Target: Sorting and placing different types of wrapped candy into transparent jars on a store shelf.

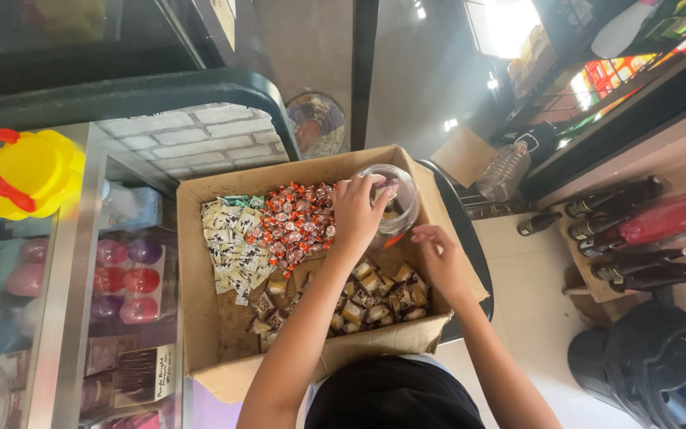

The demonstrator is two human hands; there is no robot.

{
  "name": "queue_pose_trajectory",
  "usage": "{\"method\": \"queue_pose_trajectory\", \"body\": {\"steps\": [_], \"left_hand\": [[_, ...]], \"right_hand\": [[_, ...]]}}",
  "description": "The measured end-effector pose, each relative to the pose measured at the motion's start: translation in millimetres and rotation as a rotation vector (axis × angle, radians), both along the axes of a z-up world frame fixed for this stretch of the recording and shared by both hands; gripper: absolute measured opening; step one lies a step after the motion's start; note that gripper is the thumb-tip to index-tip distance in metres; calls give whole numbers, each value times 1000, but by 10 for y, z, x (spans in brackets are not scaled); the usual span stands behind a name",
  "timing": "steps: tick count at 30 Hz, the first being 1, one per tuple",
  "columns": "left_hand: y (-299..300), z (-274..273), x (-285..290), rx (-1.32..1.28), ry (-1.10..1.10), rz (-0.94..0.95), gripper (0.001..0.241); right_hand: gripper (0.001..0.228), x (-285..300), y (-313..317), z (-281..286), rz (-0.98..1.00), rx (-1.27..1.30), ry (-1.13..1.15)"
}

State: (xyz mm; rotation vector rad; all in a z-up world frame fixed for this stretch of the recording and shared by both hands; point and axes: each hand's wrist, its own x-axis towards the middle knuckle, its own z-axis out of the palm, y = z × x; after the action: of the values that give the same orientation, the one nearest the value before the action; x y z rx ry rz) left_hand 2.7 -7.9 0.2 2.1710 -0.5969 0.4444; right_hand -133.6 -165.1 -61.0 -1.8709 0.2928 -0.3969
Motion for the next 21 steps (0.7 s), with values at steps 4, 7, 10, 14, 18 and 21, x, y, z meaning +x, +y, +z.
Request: {"method": "queue_pose_trajectory", "body": {"steps": [4, 7, 10, 14, 18, 21], "left_hand": [[126, -25, -131, -48, -139, -38, 32], [313, -249, -261, -121, -148, -35, 30], [540, -569, -420, -141, 39, 8, 27], [793, -1100, -596, -109, 327, 28, 25], [972, -1336, -715, 50, 577, 24, 24], [1048, -1769, -707, 262, 523, 35, 31]], "right_hand": [[18, -88, 116, -191, 163, 47, 266], [29, -124, 170, -429, 346, -228, 430], [36, -131, 277, -599, 501, -522, 243], [61, -116, 517, -604, 682, -614, 392], [61, -107, 556, -875, 735, -663, 337], [51, -104, 494, -912, 779, -739, 484]]}}
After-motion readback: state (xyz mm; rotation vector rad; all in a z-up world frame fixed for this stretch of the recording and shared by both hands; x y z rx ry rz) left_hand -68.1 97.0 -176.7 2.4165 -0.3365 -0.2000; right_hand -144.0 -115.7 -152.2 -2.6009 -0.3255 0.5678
